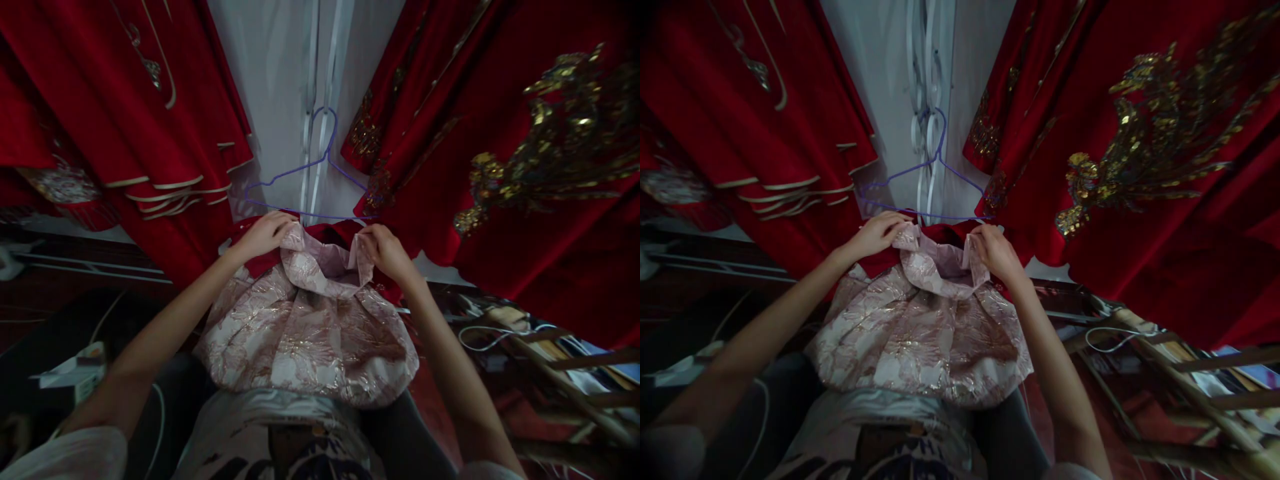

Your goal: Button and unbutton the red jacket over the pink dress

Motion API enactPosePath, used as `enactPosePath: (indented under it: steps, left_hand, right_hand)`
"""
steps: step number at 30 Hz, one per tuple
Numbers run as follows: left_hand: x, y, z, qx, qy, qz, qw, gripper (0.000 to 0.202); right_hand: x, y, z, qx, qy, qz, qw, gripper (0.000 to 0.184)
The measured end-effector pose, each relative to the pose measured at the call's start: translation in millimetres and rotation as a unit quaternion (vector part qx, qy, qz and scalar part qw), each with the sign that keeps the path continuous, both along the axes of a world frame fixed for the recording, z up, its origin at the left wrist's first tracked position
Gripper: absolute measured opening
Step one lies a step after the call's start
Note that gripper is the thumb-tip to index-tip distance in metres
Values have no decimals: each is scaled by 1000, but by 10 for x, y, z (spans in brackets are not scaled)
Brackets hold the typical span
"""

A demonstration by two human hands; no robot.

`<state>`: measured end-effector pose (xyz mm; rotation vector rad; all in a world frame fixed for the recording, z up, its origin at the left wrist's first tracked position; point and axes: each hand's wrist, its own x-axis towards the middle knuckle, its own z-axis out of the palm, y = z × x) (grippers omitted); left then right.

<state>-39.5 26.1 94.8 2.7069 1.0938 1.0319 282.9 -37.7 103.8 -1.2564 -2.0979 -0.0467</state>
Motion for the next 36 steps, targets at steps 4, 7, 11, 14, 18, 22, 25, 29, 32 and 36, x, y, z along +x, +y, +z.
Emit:
enactPosePath:
  steps: [4, 7, 11, 14, 18, 22, 25, 29, 32, 36]
  left_hand:
    - [390, 163, -30, 60, 28, -38, 997, 28]
    - [511, 248, -109, 57, 36, -21, 998, 27]
    - [495, 210, -195, 58, 29, -11, 998, 29]
    - [418, 108, -200, 69, 11, -14, 997, 27]
    - [350, -30, -142, 61, 5, -20, 998, 26]
    - [341, -92, -103, 62, 16, -16, 998, 27]
    - [335, -96, -105, 68, 25, -6, 997, 27]
    - [332, -90, -110, 61, 18, -15, 998, 28]
    - [387, -90, -113, 54, 13, -33, 998, 27]
    - [569, -86, -147, 39, -12, -51, 998, 26]
  right_hand:
    - [-182, 4, 236, 98, -21, -10, 995, 25]
    - [-11, 186, 256, 138, -13, -54, 989, 26]
    - [512, 509, 70, 130, -45, -120, 983, 27]
    - [925, 642, -121, 133, -42, -174, 975, 26]
    - [1218, 667, -298, 160, -6, -207, 965, 25]
    - [1203, 664, -324, 184, 41, -189, 964, 22]
    - [1131, 658, -282, 184, 72, -165, 966, 22]
    - [1009, 613, -173, 169, 98, -169, 966, 23]
    - [832, 587, -11, 168, 105, -188, 962, 24]
    - [476, 645, 255, 176, 86, -161, 967, 25]
